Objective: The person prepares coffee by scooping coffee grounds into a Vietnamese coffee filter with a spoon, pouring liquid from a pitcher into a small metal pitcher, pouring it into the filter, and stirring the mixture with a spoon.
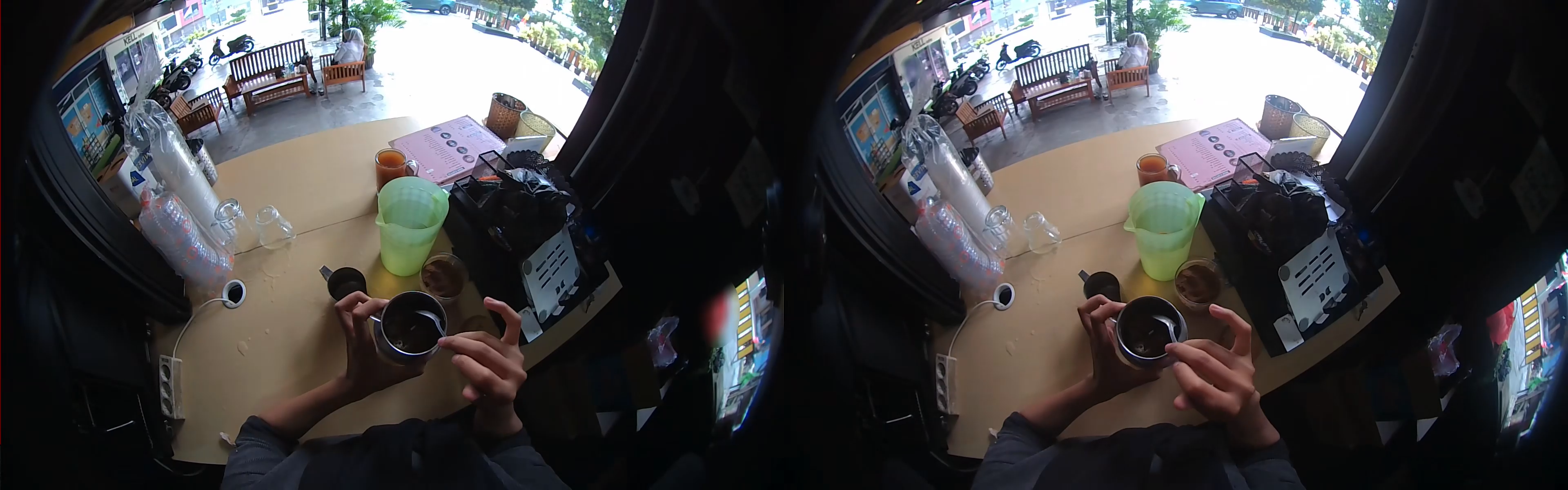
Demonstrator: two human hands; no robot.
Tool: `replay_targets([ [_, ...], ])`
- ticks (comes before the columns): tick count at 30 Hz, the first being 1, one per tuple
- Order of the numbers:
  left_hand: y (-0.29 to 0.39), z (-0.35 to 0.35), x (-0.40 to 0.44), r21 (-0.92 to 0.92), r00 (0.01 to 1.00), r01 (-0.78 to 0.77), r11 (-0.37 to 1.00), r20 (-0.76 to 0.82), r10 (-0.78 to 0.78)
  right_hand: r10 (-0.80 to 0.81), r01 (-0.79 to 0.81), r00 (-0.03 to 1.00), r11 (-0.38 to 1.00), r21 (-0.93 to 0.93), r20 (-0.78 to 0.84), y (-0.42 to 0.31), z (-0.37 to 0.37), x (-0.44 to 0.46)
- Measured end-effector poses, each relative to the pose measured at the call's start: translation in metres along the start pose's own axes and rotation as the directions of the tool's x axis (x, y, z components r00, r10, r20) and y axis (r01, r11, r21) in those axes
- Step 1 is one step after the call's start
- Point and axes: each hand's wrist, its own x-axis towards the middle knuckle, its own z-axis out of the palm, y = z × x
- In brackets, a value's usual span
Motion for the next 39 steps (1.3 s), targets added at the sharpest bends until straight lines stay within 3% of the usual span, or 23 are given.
replay_targets([
  [1, -0.003, 0.006, -0.004, -0.116, 0.996, 0.022, 0.993, -0.079, -0.031, -0.028, 0.034, 0.997, 0.996, -0.084, 0.072, -0.003, 0.001, 0.0],
  [2, -0.004, 0.008, -0.003, -0.116, 0.996, 0.023, 0.993, -0.079, -0.032, -0.049, 0.073, 0.988, 0.983, -0.166, 0.144, -0.005, 0.002, 0.0],
  [4, -0.004, 0.013, -0.002, -0.233, 0.995, -0.009, 0.972, -0.101, -0.015, -0.097, 0.121, 0.985, 0.977, -0.174, 0.141, 0.006, 0.008, -0.001],
  [5, -0.006, 0.018, -0.004, -0.234, 0.995, -0.01, 0.972, -0.1, -0.013, -0.107, 0.125, 0.984, 0.984, -0.129, 0.139, 0.01, 0.011, -0.001],
  [7, -0.01, 0.024, -0.008, -0.472, 0.997, -0.004, 0.882, -0.073, -0.035, -0.095, 0.093, 0.987, 0.995, 0.023, 0.126, 0.014, 0.013, 0.001],
  [8, -0.011, 0.022, -0.008, -0.47, 0.997, -0.004, 0.883, -0.074, -0.035, -0.096, 0.094, 0.987, 0.995, 0.025, 0.126, 0.014, 0.011, 0.0],
  [10, -0.011, 0.02, -0.008, -0.478, 0.999, 0.028, 0.878, -0.013, -0.039, 0.022, -0.039, 0.998, 0.953, 0.302, 0.06, 0.014, 0.005, -0.002],
  [12, -0.006, 0.017, -0.005, -0.447, 0.999, 0.017, 0.894, -0.022, -0.03, 0.03, -0.032, 0.999, 0.955, 0.296, 0.012, 0.02, 0.008, 0.0],
  [14, -0.004, 0.016, -0.004, -0.416, 0.999, 0.005, 0.909, -0.029, -0.018, -0.022, 0.022, 1.0, 0.994, 0.106, 0.005, 0.024, 0.012, 0.001],
  [18, -0.007, 0.017, -0.005, -0.418, 1.0, 0.021, 0.908, 0.002, -0.022, -0.009, 0.007, 1.0, 0.975, 0.224, 0.009, 0.021, 0.006, -0.001],
  [22, -0.002, 0.015, -0.003, -0.432, 0.999, 0.029, 0.901, -0.013, -0.039, -0.029, 0.025, 0.999, 0.994, 0.111, 0.039, 0.025, 0.011, 0.001],
  [24, -0.003, 0.017, -0.004, -0.435, 0.999, 0.027, 0.9, -0.015, -0.037, -0.035, 0.024, 0.997, 0.988, 0.154, 0.071, 0.022, 0.011, 0.002],
  [27, -0.004, 0.016, -0.004, -0.41, 1.0, 0.022, 0.912, -0.004, -0.026, 0.133, -0.159, 0.987, 0.873, 0.462, 0.09, 0.029, 0.001, -0.001],
  [32, -0.006, 0.017, -0.002, -0.357, 1.0, -0.015, 0.934, -0.007, 0.013, 0.159, -0.171, 0.985, 0.905, 0.39, 0.062, 0.037, 0.009, 0.0],
  [36, -0.006, 0.018, -0.003, -0.404, 1.0, 0.015, 0.915, 0.003, -0.015, 0.183, -0.202, 0.979, 0.794, 0.573, 0.09, 0.041, 0.007, -0.004],
  [39, -0.006, 0.018, -0.004, -0.415, 1.0, 0.017, 0.91, 0.001, -0.018, 0.212, -0.193, 0.977, 0.886, 0.421, 0.001, 0.042, 0.011, 0.001],
])
